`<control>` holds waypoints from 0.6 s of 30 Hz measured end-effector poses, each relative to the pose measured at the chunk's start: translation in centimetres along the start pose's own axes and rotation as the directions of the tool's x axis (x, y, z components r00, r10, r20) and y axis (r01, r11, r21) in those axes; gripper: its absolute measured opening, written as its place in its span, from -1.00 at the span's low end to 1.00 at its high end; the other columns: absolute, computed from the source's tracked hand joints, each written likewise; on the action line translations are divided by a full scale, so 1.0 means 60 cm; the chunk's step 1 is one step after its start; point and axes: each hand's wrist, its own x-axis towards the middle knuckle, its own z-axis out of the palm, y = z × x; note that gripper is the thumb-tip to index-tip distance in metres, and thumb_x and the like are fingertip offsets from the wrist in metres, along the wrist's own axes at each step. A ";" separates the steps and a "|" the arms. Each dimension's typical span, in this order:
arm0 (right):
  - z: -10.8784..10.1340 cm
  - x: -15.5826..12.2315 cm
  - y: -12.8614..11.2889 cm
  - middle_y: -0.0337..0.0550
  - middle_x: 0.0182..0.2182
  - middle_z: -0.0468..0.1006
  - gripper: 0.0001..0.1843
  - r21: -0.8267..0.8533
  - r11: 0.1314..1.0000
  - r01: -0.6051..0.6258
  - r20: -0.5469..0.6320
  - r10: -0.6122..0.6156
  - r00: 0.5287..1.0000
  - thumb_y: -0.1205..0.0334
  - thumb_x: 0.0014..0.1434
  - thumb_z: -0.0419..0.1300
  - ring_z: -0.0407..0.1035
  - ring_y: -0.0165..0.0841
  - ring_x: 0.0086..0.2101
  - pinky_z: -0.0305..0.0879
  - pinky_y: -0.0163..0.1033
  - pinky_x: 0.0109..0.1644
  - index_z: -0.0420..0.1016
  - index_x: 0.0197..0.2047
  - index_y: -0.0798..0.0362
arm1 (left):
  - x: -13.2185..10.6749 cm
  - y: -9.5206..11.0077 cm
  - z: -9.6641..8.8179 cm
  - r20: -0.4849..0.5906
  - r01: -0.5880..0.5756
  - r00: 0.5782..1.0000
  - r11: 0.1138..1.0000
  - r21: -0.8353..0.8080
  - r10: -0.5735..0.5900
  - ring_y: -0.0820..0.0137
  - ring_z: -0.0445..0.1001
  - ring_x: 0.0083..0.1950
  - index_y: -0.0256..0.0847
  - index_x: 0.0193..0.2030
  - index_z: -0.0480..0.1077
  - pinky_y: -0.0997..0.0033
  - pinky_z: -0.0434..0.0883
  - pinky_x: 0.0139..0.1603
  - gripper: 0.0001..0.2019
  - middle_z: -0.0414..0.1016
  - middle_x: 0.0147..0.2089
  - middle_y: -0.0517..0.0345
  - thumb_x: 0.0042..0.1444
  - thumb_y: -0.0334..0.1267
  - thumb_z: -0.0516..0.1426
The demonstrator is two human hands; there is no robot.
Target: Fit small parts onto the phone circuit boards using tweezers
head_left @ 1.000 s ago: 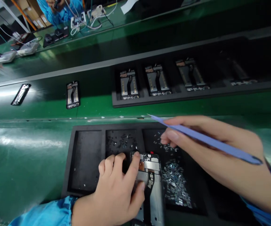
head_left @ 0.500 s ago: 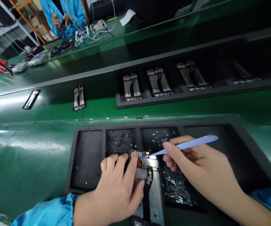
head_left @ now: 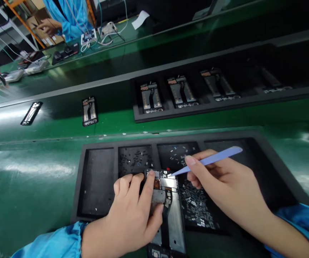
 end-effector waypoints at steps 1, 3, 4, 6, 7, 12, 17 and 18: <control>0.001 0.000 0.000 -0.20 -0.66 0.50 -0.56 -0.007 1.000 -0.001 0.011 0.001 1.000 -0.19 0.23 0.31 0.40 -0.41 -0.66 0.39 -0.37 -0.59 0.50 -0.42 0.01 | 0.000 0.000 0.000 -0.006 -0.002 1.000 1.000 0.002 0.002 0.04 0.17 0.05 -0.52 0.38 0.20 0.08 0.10 0.00 -0.48 0.28 0.12 -0.21 0.45 -0.17 -0.08; 0.002 0.002 0.002 -0.20 -0.66 0.50 -0.55 0.030 0.999 -0.022 0.024 0.021 0.999 -0.21 0.23 0.31 0.40 -0.39 -0.67 0.40 -0.35 -0.60 0.50 -0.41 0.02 | 0.001 0.000 0.000 -0.014 -0.005 1.000 1.000 0.011 0.005 0.04 0.17 0.05 -0.52 0.38 0.20 0.09 0.10 -0.01 -0.48 0.29 0.11 -0.21 0.46 -0.16 -0.10; 0.003 0.003 0.004 -0.20 -0.66 0.50 -0.55 0.063 0.997 -0.037 0.022 0.036 0.999 -0.22 0.22 0.32 0.40 -0.38 -0.67 0.41 -0.33 -0.60 0.50 -0.39 0.02 | 0.001 -0.001 0.000 -0.012 -0.005 1.000 1.000 0.016 0.005 0.03 0.18 0.05 -0.52 0.38 0.20 0.09 0.11 -0.01 -0.48 0.29 0.11 -0.21 0.47 -0.15 -0.11; 0.002 0.004 0.007 -0.21 -0.65 0.50 -0.55 0.130 0.990 -0.054 -0.018 0.056 0.998 -0.21 0.21 0.34 0.40 -0.37 -0.65 0.43 -0.30 -0.58 0.52 -0.34 0.03 | -0.002 -0.002 0.001 0.000 -0.019 1.000 1.000 0.016 0.019 0.05 0.21 0.01 -0.53 0.40 0.18 0.10 0.12 -0.03 -0.43 0.32 0.07 -0.21 0.49 -0.08 -0.16; 0.001 0.006 0.008 -0.22 -0.63 0.50 -0.57 0.155 0.987 -0.049 -0.054 0.058 0.997 -0.20 0.21 0.34 0.40 -0.37 -0.64 0.43 -0.29 -0.57 0.52 -0.32 0.03 | -0.004 -0.002 0.002 0.004 -0.032 0.999 0.999 0.011 0.032 0.07 0.23 -0.03 -0.55 0.41 0.17 0.11 0.13 -0.06 -0.37 0.34 0.02 -0.20 0.50 0.00 -0.20; -0.012 0.035 -0.009 -0.17 -0.50 0.54 -0.58 0.076 0.995 0.064 -0.034 -0.061 0.998 -0.19 0.27 0.29 0.44 -0.34 -0.55 0.46 -0.25 -0.48 0.56 -0.34 0.01 | -0.023 -0.006 0.001 -0.078 -0.108 0.991 0.994 0.030 0.110 0.20 0.26 -0.24 -0.62 0.41 0.16 0.16 0.17 -0.20 -0.03 0.38 -0.20 -0.05 0.40 0.35 -0.38; 0.007 0.099 -0.036 -0.12 -0.32 0.63 -0.65 -0.106 0.929 0.354 0.377 -0.292 0.879 -0.09 0.34 0.22 0.46 -0.34 -0.49 0.37 -0.26 -0.48 0.59 -0.33 -0.01 | -0.027 -0.013 -0.011 -0.058 -0.469 0.878 0.878 0.090 0.475 0.33 0.32 -0.28 -0.35 0.25 0.44 0.26 0.22 -0.31 -0.58 0.35 -0.25 0.12 0.42 -0.10 0.10; 0.015 0.110 -0.035 -0.14 -0.33 0.62 -0.66 -0.114 0.908 0.402 0.428 -0.321 0.845 -0.05 0.37 0.19 0.45 -0.35 -0.48 0.33 -0.26 -0.48 0.58 -0.31 -0.02 | -0.024 -0.014 -0.013 -0.029 -0.504 0.861 0.860 0.084 0.507 0.32 0.37 -0.21 -0.27 0.25 0.45 0.28 0.28 -0.27 -0.64 0.39 -0.19 0.10 0.41 -0.16 0.13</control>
